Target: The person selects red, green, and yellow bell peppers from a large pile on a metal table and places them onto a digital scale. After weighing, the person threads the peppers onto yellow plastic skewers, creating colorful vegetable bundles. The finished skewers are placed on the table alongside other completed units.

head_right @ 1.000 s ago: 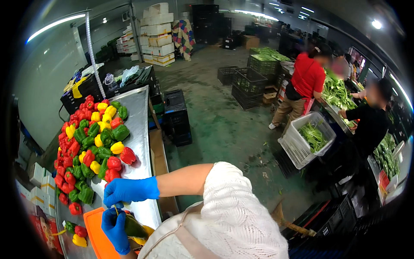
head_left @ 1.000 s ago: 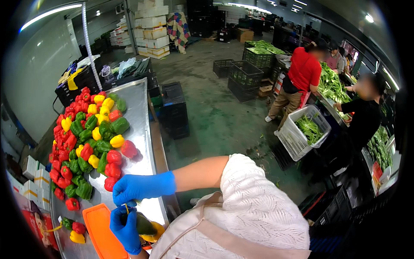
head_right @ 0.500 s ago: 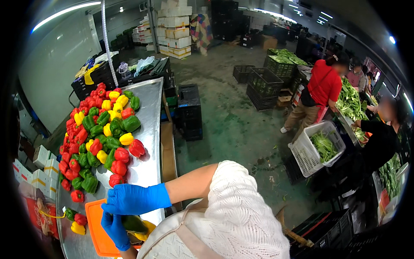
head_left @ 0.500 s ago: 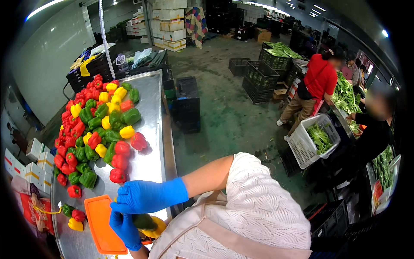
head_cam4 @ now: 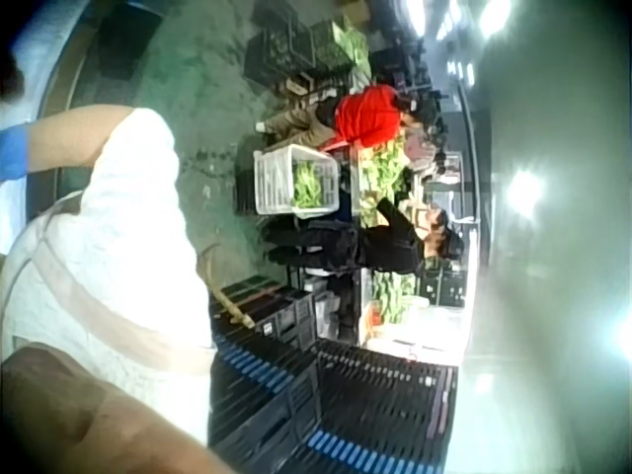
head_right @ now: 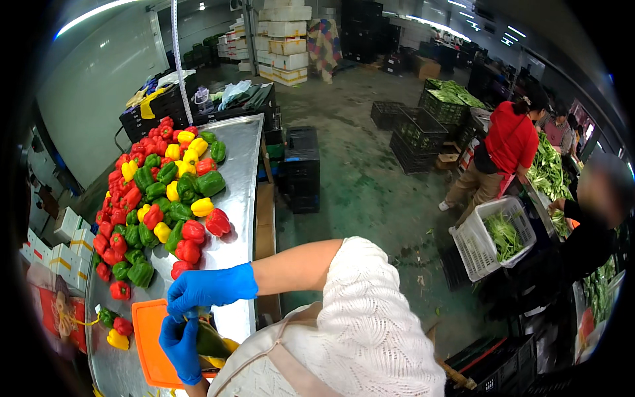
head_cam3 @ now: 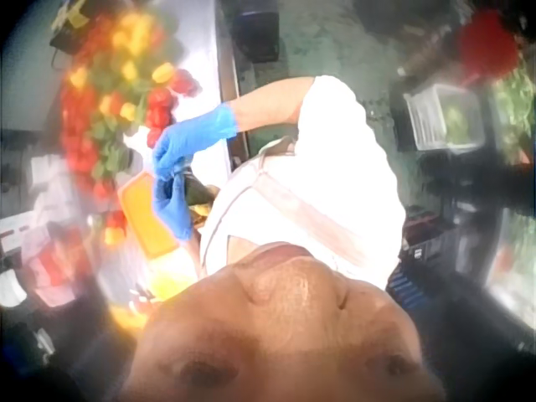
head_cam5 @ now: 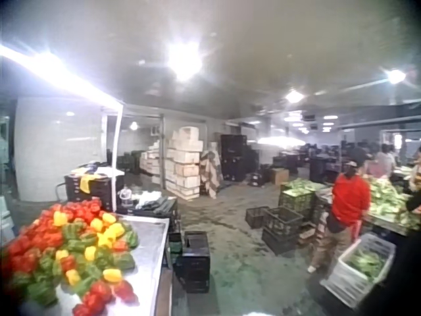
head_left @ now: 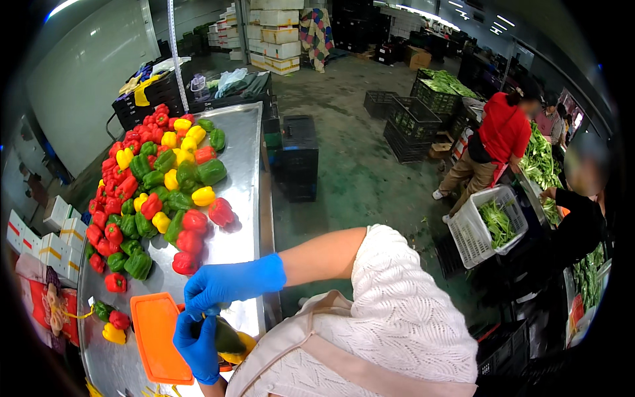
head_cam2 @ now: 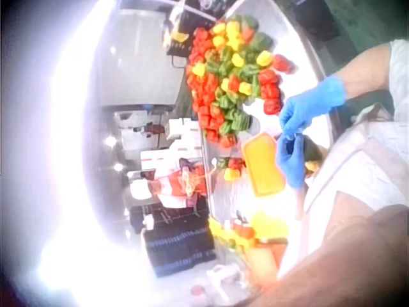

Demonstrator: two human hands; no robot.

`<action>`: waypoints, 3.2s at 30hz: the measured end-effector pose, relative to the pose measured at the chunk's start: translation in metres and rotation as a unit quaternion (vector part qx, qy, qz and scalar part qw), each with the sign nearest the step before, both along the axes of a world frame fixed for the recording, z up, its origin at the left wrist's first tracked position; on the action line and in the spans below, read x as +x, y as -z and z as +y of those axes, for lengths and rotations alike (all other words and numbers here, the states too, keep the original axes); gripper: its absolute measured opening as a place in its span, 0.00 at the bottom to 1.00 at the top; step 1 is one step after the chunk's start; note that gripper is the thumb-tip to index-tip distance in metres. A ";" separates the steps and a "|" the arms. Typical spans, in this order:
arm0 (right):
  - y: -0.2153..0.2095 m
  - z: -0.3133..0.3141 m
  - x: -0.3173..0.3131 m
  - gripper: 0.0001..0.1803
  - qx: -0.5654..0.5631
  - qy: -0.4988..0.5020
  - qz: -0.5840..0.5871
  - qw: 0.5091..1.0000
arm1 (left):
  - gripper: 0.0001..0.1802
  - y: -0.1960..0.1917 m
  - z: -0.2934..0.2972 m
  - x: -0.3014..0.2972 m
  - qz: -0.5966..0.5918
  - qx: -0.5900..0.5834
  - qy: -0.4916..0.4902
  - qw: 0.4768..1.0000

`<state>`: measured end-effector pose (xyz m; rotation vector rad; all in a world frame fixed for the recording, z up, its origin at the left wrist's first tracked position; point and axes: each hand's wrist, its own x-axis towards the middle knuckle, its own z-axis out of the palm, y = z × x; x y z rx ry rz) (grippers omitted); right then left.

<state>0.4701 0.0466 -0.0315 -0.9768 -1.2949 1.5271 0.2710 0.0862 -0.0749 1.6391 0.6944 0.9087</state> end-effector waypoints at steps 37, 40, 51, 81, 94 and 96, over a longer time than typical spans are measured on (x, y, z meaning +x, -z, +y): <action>-0.022 0.012 0.002 0.07 0.070 -0.070 -0.105 0.989 | 0.13 -0.015 0.012 -0.008 0.067 0.318 0.048 0.945; -0.029 0.012 0.005 0.05 0.029 -0.106 -0.078 0.991 | 0.09 -0.016 0.016 -0.012 0.071 0.367 0.071 0.925; -0.041 0.002 0.005 0.06 0.219 -0.066 -0.188 0.955 | 0.10 -0.021 0.026 -0.018 0.167 0.120 0.141 0.968; 0.052 -0.008 -0.030 0.07 0.304 0.302 -0.169 0.888 | 0.09 -0.075 0.036 0.007 0.182 -0.172 0.173 0.952; 0.058 0.022 -0.069 0.13 0.381 0.348 -0.220 0.828 | 0.08 -0.030 0.086 -0.037 0.075 -0.318 0.115 0.938; 0.068 0.020 -0.061 0.14 0.325 0.294 -0.216 0.872 | 0.08 -0.024 0.074 -0.027 0.089 -0.261 0.058 0.959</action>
